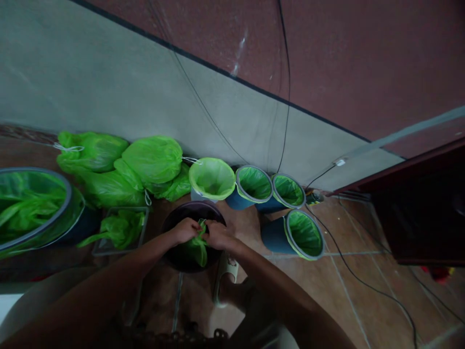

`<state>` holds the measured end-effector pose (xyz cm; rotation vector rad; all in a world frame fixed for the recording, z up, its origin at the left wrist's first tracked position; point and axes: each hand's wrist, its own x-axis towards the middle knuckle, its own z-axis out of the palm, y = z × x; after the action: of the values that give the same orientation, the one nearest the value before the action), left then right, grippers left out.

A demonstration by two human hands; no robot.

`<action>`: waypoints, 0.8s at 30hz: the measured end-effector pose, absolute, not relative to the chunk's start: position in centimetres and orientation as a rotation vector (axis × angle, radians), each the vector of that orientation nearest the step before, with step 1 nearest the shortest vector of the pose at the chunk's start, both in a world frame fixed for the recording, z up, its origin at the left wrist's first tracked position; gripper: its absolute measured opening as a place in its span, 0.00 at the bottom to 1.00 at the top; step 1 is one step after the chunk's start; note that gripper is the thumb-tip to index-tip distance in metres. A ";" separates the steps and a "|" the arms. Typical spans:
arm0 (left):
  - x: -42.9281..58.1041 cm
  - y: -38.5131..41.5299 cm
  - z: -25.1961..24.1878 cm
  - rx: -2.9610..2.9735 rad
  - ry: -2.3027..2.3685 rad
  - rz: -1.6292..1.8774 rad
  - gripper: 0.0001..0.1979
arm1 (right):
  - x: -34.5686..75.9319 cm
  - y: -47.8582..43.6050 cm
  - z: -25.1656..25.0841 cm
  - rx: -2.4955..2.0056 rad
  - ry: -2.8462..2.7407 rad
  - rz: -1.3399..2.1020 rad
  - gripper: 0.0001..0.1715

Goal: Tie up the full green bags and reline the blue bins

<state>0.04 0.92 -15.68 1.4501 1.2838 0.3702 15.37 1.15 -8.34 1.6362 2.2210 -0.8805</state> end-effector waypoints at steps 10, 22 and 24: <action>0.6 1.2 -13.1 1.376 1.520 0.539 0.26 | 16.3 0.0 -11.0 1.985 1.942 -1.560 0.35; -0.5 -0.2 -12.5 1.721 1.466 0.022 0.18 | 17.3 -0.3 -11.7 2.167 1.460 -2.325 0.24; -1.0 0.1 -12.3 1.792 1.470 -0.060 0.13 | 17.9 0.2 -11.6 2.066 1.561 -2.278 0.24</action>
<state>-1.02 0.10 -12.30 1.7919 1.4705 -0.0597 17.93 0.20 -11.58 2.0660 1.5614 -2.2779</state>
